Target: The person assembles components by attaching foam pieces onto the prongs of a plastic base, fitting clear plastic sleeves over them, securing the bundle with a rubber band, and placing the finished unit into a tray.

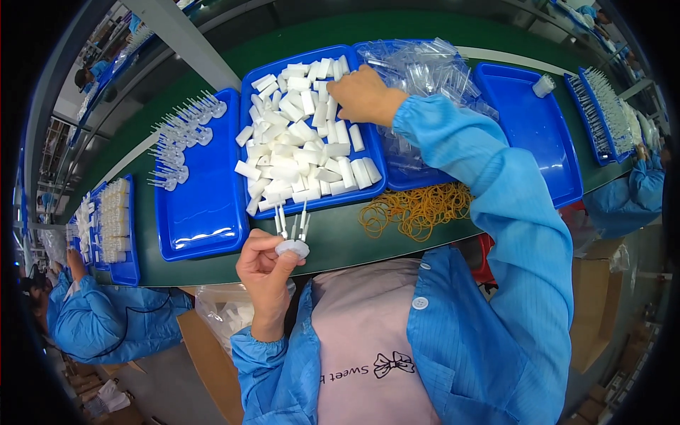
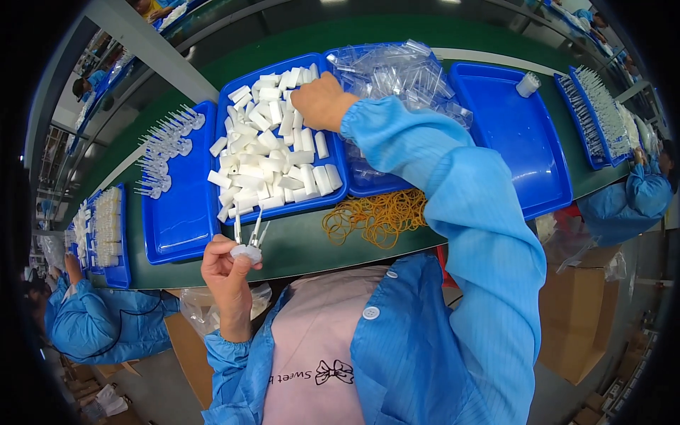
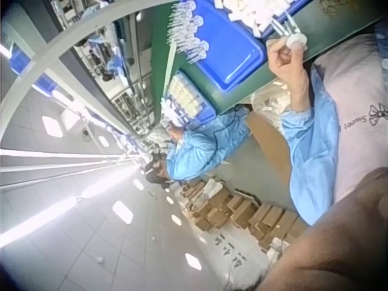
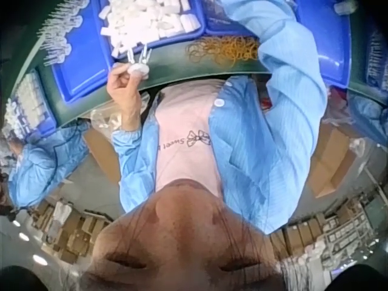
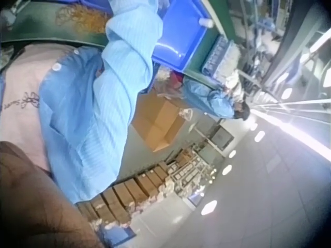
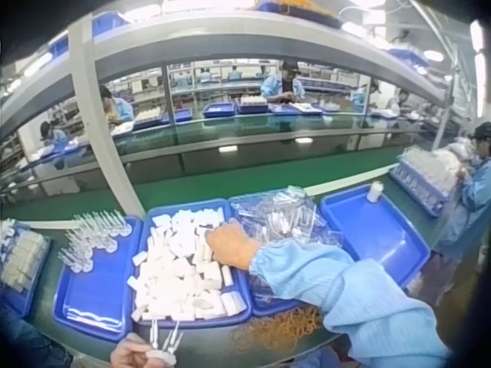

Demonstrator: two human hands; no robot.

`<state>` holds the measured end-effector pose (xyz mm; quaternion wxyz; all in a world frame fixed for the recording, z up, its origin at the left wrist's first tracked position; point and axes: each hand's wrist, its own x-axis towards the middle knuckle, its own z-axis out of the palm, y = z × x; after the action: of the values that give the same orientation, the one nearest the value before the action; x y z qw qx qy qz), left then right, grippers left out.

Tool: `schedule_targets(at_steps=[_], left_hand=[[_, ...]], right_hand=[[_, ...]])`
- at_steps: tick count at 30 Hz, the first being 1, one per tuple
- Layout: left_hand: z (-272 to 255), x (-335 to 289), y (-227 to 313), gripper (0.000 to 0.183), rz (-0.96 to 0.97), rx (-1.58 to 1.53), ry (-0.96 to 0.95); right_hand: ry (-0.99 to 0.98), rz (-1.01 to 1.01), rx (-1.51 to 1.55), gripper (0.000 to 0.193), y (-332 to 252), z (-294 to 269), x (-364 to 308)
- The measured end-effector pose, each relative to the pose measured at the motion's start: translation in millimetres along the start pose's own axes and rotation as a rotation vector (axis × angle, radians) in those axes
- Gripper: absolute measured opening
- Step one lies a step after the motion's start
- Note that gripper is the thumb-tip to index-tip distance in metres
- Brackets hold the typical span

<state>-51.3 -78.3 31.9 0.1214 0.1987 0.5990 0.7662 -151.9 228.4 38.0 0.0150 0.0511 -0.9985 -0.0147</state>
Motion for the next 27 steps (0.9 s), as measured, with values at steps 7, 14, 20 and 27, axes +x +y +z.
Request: schedule_targets(at_steps=[7,14,20,27], left_hand=[[-2,-8,-5,0.027,-0.057,-0.062,0.012],[7,-6,-3,0.022,-0.109,-0.029,-0.086],[16,-9,6,0.021,-0.05,-0.104,-0.284],[23,-9,6,0.024,-0.106,0.004,-0.413]], right_hand=[[-0.021,-0.026,0.102,0.031,-5,4,-2],[-0.045,0.024,1.51,0.028,-28,-64,-95],[0.036,0.257,2.009,0.028,-69,-51,-172],[0.167,0.401,2.282,0.021,-73,-6,-183]])
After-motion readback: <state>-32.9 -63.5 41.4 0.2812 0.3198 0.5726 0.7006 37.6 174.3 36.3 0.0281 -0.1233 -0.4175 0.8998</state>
